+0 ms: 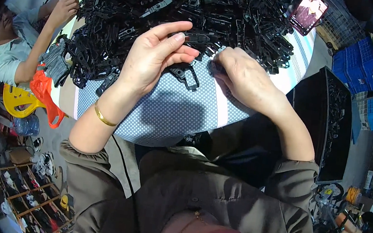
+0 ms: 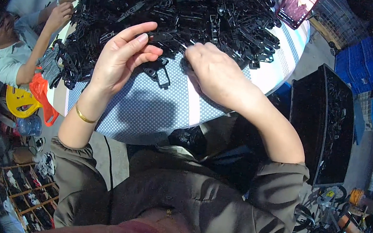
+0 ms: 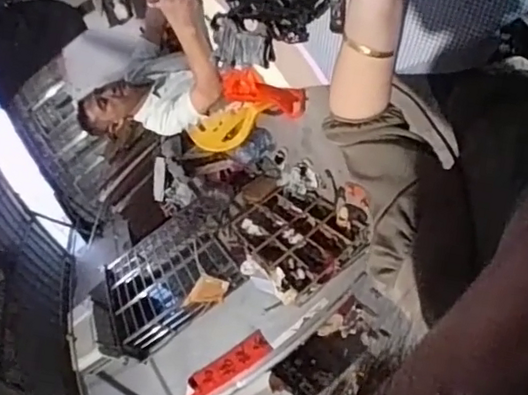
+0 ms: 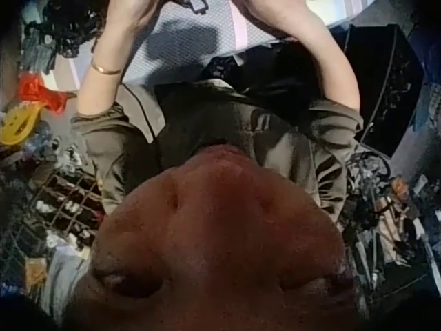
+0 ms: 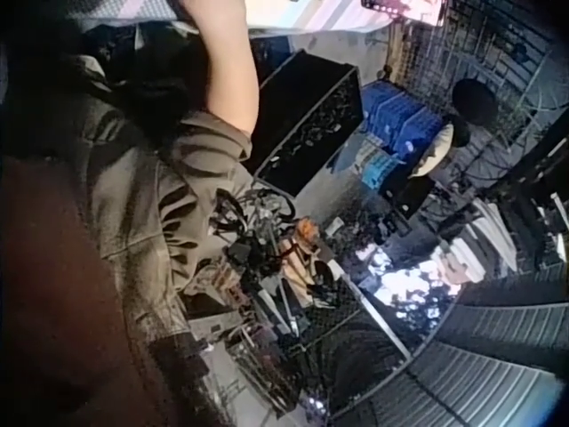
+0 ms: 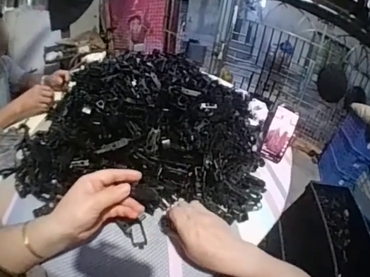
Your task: Sorting and organizing small black plastic components on a production workbench.
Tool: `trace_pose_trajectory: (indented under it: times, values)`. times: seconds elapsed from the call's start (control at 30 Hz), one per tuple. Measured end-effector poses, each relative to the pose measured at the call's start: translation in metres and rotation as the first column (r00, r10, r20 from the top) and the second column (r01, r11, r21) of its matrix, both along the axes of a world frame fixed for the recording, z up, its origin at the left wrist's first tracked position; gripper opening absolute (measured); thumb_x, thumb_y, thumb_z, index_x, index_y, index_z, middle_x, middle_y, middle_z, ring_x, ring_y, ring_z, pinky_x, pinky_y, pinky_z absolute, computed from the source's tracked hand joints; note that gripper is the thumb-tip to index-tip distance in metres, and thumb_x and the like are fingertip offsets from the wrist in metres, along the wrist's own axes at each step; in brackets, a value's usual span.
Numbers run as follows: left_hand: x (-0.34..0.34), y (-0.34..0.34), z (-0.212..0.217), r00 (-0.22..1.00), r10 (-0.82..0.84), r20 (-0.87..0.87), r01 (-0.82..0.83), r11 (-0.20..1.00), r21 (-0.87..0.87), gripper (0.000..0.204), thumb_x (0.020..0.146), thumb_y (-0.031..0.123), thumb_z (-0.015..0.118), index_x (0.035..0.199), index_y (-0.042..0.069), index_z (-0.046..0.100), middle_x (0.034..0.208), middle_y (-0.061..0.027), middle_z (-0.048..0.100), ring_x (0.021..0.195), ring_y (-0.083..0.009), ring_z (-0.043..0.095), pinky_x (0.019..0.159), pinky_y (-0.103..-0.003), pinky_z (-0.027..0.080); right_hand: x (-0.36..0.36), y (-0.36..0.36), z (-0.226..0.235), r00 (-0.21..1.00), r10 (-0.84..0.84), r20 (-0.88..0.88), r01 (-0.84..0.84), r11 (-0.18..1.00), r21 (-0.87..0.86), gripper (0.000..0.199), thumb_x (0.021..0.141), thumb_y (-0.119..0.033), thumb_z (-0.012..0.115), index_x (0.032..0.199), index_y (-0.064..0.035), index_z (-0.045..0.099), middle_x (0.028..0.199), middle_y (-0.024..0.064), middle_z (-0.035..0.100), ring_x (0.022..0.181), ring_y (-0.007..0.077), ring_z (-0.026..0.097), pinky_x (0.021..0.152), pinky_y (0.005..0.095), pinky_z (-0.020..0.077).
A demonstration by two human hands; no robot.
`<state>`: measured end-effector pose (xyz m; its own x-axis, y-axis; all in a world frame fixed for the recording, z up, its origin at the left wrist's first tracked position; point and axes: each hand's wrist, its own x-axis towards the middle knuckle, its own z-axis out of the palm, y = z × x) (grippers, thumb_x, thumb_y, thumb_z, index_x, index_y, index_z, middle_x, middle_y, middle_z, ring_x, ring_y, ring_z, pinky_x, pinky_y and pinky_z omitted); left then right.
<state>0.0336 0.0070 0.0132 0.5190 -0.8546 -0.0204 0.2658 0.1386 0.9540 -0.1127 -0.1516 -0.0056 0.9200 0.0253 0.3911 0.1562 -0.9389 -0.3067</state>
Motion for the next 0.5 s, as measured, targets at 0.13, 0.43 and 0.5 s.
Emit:
trace_pose_trajectory:
  times: [0.13,0.43,0.5]
  values:
    - [-0.003,0.002,0.003,0.999,0.032,-0.009,-0.032,0.999,0.007,0.030,0.090,0.008,0.048,0.117,-0.004,0.048,0.084,-0.0157,0.063,0.074,-0.0175,0.065,0.067,-0.023,0.054,0.002,-0.001,0.011,0.987,-0.160,-0.030,0.163,0.973,0.163,0.034,0.069,-0.009,0.072,0.090,-0.0021,0.046,0.071,0.0119,0.058,0.064,0.0269,0.060,0.057,0.0332,0.0471]
    - [-0.008,0.000,0.001,0.996,0.075,0.056,-0.078,0.995,0.056,0.029,0.090,0.006,0.048,0.116,-0.006,0.048,0.098,-0.0168,0.060,0.085,-0.0197,0.063,0.076,-0.024,0.053,0.014,-0.018,0.004,0.987,-0.069,-0.148,0.149,0.750,0.645,0.014,0.079,-0.010,0.066,0.085,-0.0012,0.056,0.070,-0.0027,0.055,0.063,0.0038,0.051,0.056,0.0192,0.0431]
    - [-0.011,-0.001,-0.001,0.985,0.115,0.128,-0.117,0.993,0.007,0.029,0.091,0.006,0.047,0.117,-0.006,0.048,0.103,-0.0170,0.058,0.090,-0.0206,0.062,0.079,-0.026,0.053,0.014,-0.016,0.006,0.988,-0.050,-0.148,0.138,0.729,0.670,0.015,0.079,-0.010,0.067,0.085,-0.0014,0.057,0.070,-0.0023,0.055,0.063,0.0040,0.051,0.057,0.0189,0.0435]
